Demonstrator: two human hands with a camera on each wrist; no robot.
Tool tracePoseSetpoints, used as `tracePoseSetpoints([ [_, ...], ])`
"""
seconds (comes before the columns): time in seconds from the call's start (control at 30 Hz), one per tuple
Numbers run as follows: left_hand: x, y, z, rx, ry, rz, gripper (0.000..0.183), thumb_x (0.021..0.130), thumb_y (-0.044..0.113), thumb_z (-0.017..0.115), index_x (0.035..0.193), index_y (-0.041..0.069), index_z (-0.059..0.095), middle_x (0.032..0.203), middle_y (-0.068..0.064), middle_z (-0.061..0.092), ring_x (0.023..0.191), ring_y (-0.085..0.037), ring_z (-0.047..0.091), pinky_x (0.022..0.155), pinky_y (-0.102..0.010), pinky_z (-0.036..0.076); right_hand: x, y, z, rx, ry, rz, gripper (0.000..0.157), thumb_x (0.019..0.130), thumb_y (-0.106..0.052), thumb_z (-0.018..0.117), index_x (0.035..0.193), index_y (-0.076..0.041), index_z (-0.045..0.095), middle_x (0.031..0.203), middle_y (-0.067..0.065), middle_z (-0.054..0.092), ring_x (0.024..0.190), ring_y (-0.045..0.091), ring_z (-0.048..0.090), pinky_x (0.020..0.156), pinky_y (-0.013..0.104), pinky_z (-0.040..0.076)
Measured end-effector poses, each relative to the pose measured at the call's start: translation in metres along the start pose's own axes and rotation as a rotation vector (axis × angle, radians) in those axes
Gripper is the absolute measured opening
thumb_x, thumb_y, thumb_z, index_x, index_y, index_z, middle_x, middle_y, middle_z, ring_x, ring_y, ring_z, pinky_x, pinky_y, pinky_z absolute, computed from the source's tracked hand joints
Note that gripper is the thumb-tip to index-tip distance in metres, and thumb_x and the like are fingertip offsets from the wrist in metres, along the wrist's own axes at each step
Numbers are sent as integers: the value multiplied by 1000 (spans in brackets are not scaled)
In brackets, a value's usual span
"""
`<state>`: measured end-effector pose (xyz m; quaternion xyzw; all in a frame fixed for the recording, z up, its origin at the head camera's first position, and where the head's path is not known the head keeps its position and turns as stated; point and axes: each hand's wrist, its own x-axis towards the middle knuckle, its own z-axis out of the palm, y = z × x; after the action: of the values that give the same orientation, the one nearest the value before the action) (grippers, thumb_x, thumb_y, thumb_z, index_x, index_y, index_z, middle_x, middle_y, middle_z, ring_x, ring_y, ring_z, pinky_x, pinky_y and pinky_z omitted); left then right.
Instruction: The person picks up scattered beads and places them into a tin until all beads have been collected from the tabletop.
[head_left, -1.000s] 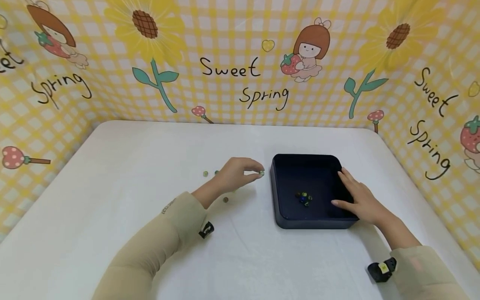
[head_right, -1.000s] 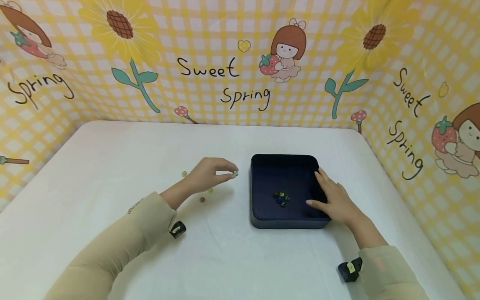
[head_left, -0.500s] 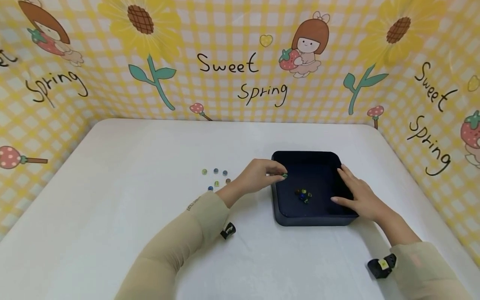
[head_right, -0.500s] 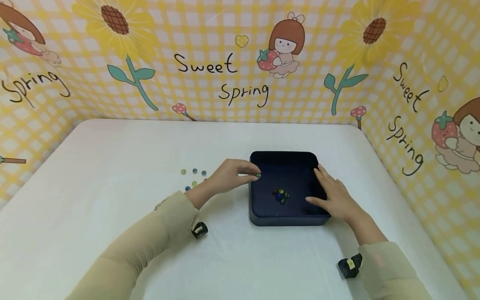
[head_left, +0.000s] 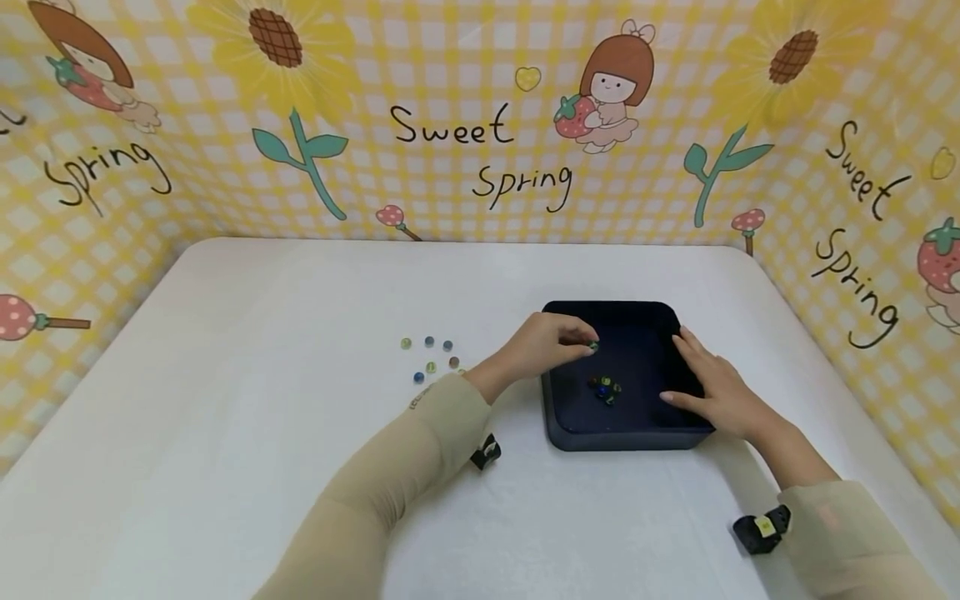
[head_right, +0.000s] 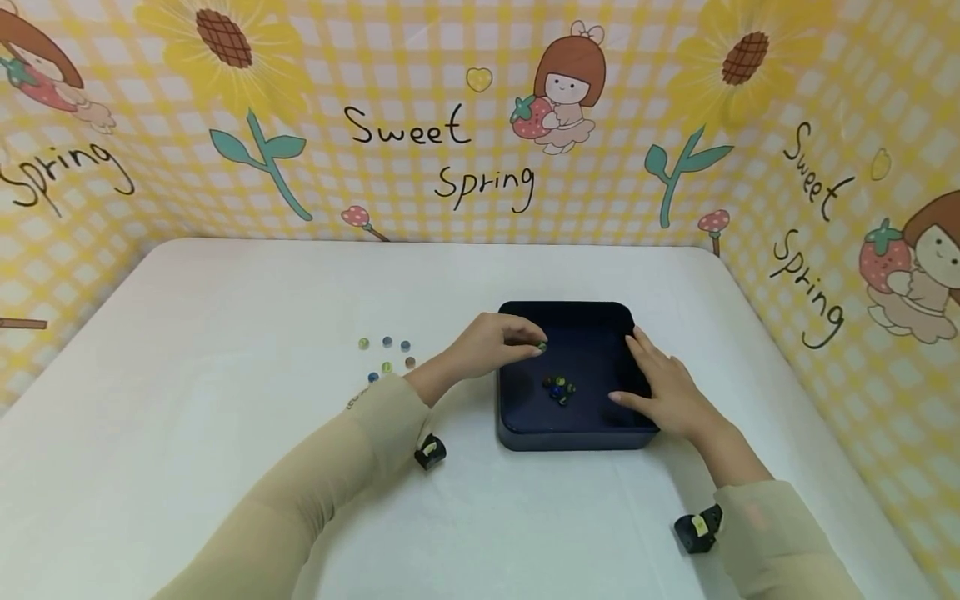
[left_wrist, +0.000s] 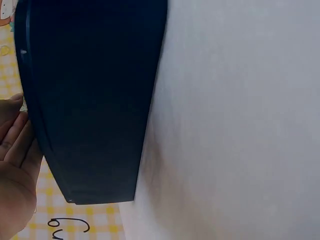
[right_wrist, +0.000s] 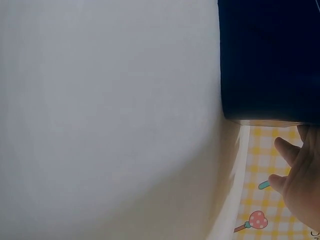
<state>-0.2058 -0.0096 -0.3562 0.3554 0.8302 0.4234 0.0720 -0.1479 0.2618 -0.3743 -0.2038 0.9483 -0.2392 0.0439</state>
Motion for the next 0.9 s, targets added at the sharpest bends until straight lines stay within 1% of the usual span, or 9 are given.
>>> tracePoseSetpoints([
  [0.2, 11, -1, 5, 31, -58, -22, 22, 82, 18, 60, 103, 12, 61, 97, 5, 61, 87, -1, 55, 70, -10, 42, -1, -1, -2, 3, 0, 0, 80, 84, -34, 54, 138, -1, 4, 141, 19, -3, 126, 38, 3, 95, 59, 2],
  [0.5, 25, 3, 10, 64, -90, 7, 21, 81, 19, 60, 100, 10, 63, 92, 5, 62, 81, 2, 54, 65, -9, 42, -2, -1, -3, 3, -2, 9, 80, 85, -34, 54, 137, 0, 5, 142, 18, -3, 126, 38, 2, 95, 59, 3],
  [0.63, 30, 7, 14, 70, -122, 19, 21, 81, 16, 60, 100, 8, 63, 92, 3, 62, 81, 1, 55, 66, -8, 42, -3, -1, -2, -1, -3, 11, 80, 85, -34, 54, 138, -1, 4, 142, 18, -3, 126, 38, 3, 95, 60, 3],
  [0.8, 37, 8, 20, 75, -171, 11, 19, 82, 11, 59, 100, 7, 62, 91, 3, 61, 80, 1, 54, 67, -7, 41, -2, 1, 0, 3, 0, 6, 79, 85, -34, 54, 138, -2, 4, 142, 17, -3, 126, 39, 3, 94, 60, 3],
  [0.9, 40, 6, 23, 120, -194, 3, 19, 82, 11, 59, 100, 9, 62, 91, 4, 61, 80, 1, 54, 67, -7, 40, -1, 1, 0, 5, 1, 1, 79, 85, -34, 54, 138, -2, 4, 142, 16, -3, 126, 39, 3, 94, 60, 3],
])
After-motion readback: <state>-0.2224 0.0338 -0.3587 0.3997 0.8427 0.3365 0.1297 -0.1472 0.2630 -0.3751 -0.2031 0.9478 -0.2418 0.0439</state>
